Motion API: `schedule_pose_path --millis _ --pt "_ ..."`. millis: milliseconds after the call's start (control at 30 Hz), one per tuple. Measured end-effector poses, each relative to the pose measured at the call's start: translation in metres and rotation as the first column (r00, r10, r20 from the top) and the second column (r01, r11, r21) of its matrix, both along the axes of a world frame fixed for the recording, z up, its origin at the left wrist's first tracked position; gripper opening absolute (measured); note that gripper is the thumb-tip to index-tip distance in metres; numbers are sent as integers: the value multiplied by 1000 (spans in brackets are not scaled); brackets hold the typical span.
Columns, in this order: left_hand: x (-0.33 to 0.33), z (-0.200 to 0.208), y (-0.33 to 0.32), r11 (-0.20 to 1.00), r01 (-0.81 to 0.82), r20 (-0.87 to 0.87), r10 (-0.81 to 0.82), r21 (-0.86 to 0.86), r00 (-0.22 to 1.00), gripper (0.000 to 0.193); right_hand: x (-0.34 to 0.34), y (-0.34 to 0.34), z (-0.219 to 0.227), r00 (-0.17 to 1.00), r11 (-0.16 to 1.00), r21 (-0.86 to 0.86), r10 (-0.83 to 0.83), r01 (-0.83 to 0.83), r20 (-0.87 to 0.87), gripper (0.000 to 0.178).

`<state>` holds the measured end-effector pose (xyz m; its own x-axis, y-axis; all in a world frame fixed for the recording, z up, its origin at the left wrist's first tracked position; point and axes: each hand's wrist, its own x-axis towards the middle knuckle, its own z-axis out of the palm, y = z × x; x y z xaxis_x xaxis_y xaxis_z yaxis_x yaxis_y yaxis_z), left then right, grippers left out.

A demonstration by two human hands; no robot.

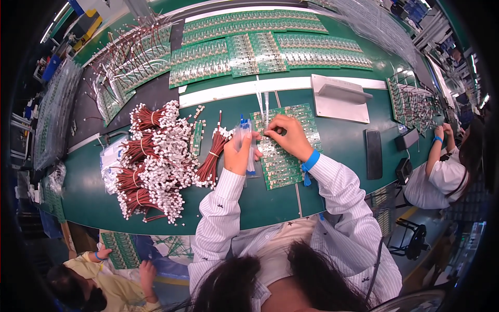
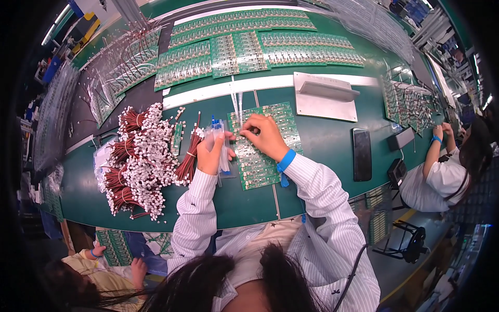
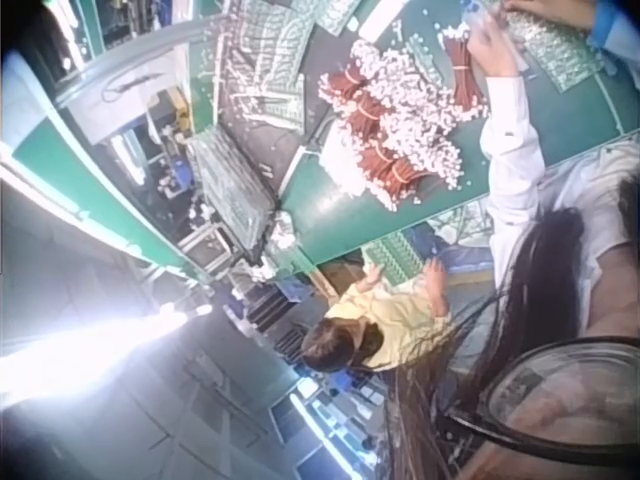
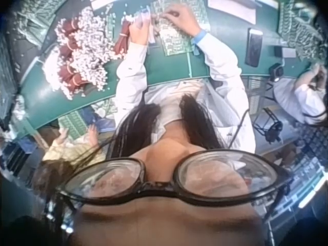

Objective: The person connects wire harnesses to printed circuit boards by hand, attaching the connectors.

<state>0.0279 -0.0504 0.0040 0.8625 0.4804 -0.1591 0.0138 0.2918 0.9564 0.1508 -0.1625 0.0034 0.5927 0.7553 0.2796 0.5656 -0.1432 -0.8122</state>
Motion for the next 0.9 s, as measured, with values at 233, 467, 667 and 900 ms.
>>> schedule_pose_path --millis 233,467,667,900 --pt "0 0 -2 1000 9 -11 -9 -5 1000 31 -1 3 -4 998 999 -30 -39 40 49 9" --pt "-1 2 1 1000 13 -11 -13 -1 1000 32 -2 2 0 997 999 -16 -41 42 62 8" --pt "1 -1 0 1000 17 -10 -17 -3 1000 32 -1 0 4 999 999 -33 8 -7 33 9" --pt "0 2 1 1000 10 -7 -10 -10 1000 32 5 3 6 996 996 -82 15 -23 -92 7"
